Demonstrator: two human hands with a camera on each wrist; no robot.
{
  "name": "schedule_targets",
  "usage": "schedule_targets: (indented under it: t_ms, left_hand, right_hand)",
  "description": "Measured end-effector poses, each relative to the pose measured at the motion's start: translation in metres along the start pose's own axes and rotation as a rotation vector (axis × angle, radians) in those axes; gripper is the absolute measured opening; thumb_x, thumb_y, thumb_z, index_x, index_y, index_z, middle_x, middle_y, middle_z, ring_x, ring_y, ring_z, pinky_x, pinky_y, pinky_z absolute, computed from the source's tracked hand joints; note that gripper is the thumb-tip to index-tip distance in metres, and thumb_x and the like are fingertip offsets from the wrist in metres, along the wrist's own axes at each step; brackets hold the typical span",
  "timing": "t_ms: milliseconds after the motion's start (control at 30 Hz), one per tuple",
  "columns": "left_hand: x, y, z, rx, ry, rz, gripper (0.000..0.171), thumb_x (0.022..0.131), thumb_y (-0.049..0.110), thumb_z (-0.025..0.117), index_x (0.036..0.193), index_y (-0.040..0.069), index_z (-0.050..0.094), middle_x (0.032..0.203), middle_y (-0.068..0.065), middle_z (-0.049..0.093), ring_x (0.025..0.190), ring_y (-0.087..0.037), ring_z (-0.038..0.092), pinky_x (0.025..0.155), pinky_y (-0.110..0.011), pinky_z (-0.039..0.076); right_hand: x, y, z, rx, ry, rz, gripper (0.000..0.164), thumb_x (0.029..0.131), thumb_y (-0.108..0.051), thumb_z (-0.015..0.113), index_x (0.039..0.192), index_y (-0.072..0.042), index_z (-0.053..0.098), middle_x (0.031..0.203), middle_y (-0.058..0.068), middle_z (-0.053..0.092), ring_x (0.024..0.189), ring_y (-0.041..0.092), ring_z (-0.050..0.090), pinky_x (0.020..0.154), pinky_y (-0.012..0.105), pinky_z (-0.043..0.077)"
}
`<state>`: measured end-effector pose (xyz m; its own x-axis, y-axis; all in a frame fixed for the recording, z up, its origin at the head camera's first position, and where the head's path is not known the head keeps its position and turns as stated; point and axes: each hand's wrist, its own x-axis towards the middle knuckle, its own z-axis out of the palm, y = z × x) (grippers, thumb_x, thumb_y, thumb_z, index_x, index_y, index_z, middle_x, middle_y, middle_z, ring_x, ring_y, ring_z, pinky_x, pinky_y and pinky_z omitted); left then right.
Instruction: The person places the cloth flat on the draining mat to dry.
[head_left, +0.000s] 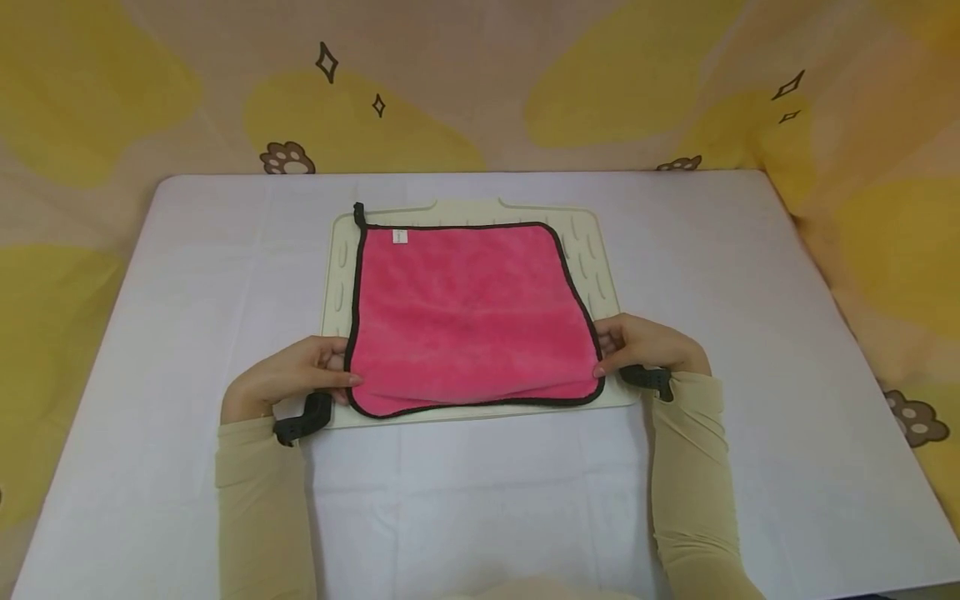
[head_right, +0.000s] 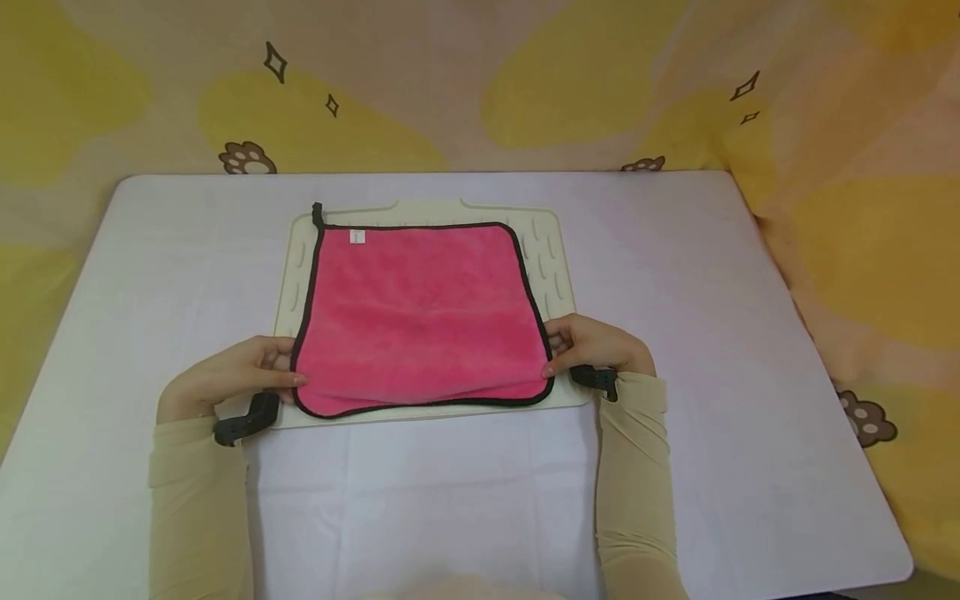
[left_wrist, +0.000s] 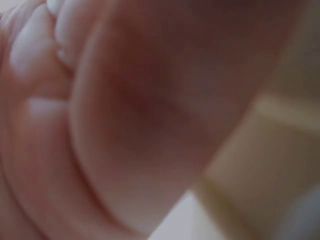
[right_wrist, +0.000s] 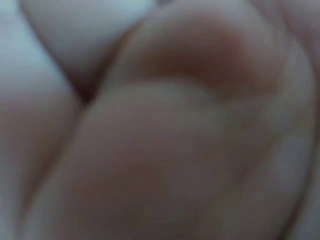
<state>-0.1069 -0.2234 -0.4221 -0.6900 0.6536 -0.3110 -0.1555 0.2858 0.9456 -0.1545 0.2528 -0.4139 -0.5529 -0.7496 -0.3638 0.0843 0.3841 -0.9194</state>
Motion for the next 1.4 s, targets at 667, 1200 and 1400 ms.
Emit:
schedule_targets:
  t_ms: [667,1200,1400]
  left_hand:
    - [0.036,0.022,-0.041,0.105,0.310,-0.143,0.032,0.098,0.017,0.051,0.106,-0.014,0.053,0.076,-0.011,0.065,0.065,-0.016,0.066,0.062,-0.028,0.056]
    - [0.089,0.036,-0.070,0.199,0.553,-0.211,0.028,0.094,0.015,0.057,0.106,-0.010,0.051,0.069,-0.001,0.060,0.055,-0.006,0.058,0.055,-0.020,0.053]
    - [0.090,0.037,-0.072,0.205,0.564,-0.208,0.024,0.094,0.012,0.056,0.102,-0.010,0.051,0.064,0.000,0.059,0.052,-0.005,0.057,0.052,-0.020,0.052]
  right_hand:
    - [0.038,-0.017,-0.031,-0.025,0.509,0.101,0.031,0.093,-0.017,0.060,0.107,0.011,0.060,0.081,0.008,0.065,0.069,0.016,0.063,0.067,0.027,0.055]
    - [0.096,-0.033,-0.059,0.023,0.723,0.106,0.027,0.089,-0.009,0.064,0.102,0.014,0.063,0.064,-0.002,0.061,0.054,0.007,0.057,0.056,0.020,0.051]
    - [0.103,-0.036,-0.061,-0.043,0.793,0.081,0.017,0.086,-0.004,0.066,0.090,0.013,0.064,0.057,-0.001,0.058,0.050,0.008,0.055,0.051,0.019,0.049]
